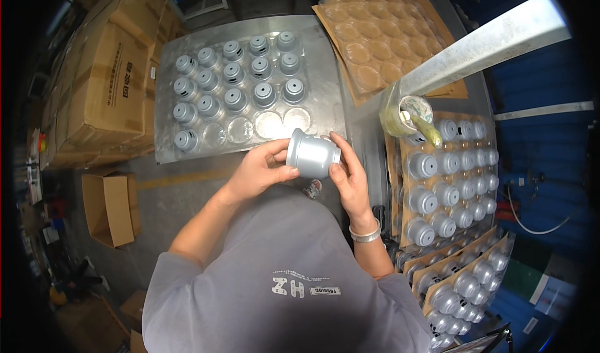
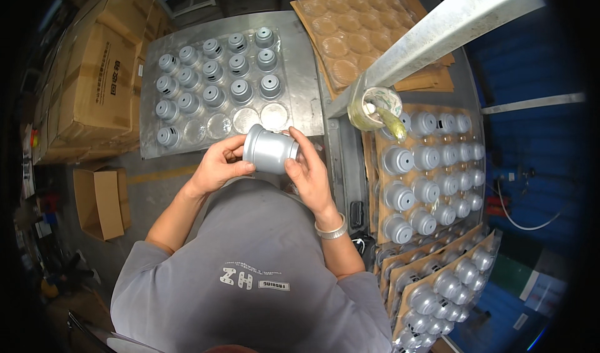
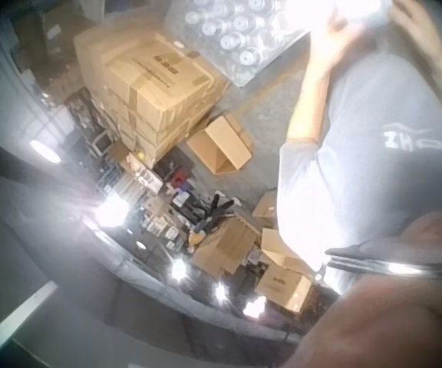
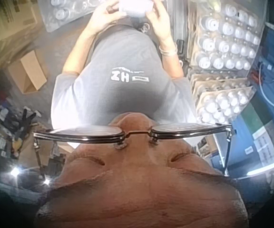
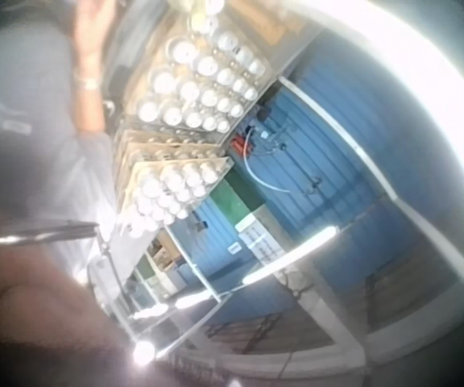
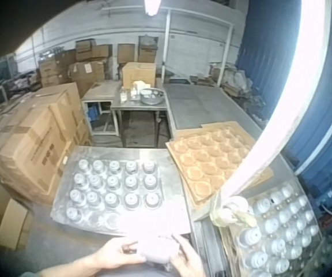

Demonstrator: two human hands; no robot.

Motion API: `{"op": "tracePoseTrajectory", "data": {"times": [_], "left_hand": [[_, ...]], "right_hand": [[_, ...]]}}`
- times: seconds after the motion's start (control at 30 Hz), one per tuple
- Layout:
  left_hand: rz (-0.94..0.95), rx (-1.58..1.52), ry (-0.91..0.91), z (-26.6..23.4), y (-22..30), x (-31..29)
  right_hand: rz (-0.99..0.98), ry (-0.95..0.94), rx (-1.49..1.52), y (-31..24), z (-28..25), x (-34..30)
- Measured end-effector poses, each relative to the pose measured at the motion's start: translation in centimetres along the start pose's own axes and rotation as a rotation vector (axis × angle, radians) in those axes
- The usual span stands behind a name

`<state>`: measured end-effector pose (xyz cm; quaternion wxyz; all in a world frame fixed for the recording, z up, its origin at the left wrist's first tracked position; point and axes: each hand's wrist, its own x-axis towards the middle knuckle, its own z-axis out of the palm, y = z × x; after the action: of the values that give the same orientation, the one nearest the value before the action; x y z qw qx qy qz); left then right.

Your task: The person packages small metal parts by hand, placing them into plastic trays.

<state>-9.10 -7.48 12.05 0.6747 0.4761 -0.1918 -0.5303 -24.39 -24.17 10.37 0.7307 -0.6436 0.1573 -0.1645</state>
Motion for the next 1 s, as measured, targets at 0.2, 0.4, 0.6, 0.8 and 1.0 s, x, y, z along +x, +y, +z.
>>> {"op": "tracePoseTrajectory", "data": {"times": [0.2,0.4,0.6,0.8,1.0], "left_hand": [[0.273,0.319,0.006,-1.1,-1.8,0.6],[0.118,0.421,0.018,-1.6,-2.1,0.2],[0.032,0.049,0.098,-1.8,-1.2,1.2],[0.377,0.72,-0.033,-1.4,-0.3,1.8],[0.122,0.488,-0.072,-2.0,-0.6,1.8]], "right_hand": [[0.001,0.045,-0.01,-0.2,-0.2,0.4],[0.182,0.034,0.027,0.1,-0.8,0.7],[0.056,-0.032,0.123,-0.6,-0.1,1.3],[0.09,0.022,0.166,0.6,-0.5,1.5],[0.126,0.038,0.088,0.3,-0.8,1.6]]}}
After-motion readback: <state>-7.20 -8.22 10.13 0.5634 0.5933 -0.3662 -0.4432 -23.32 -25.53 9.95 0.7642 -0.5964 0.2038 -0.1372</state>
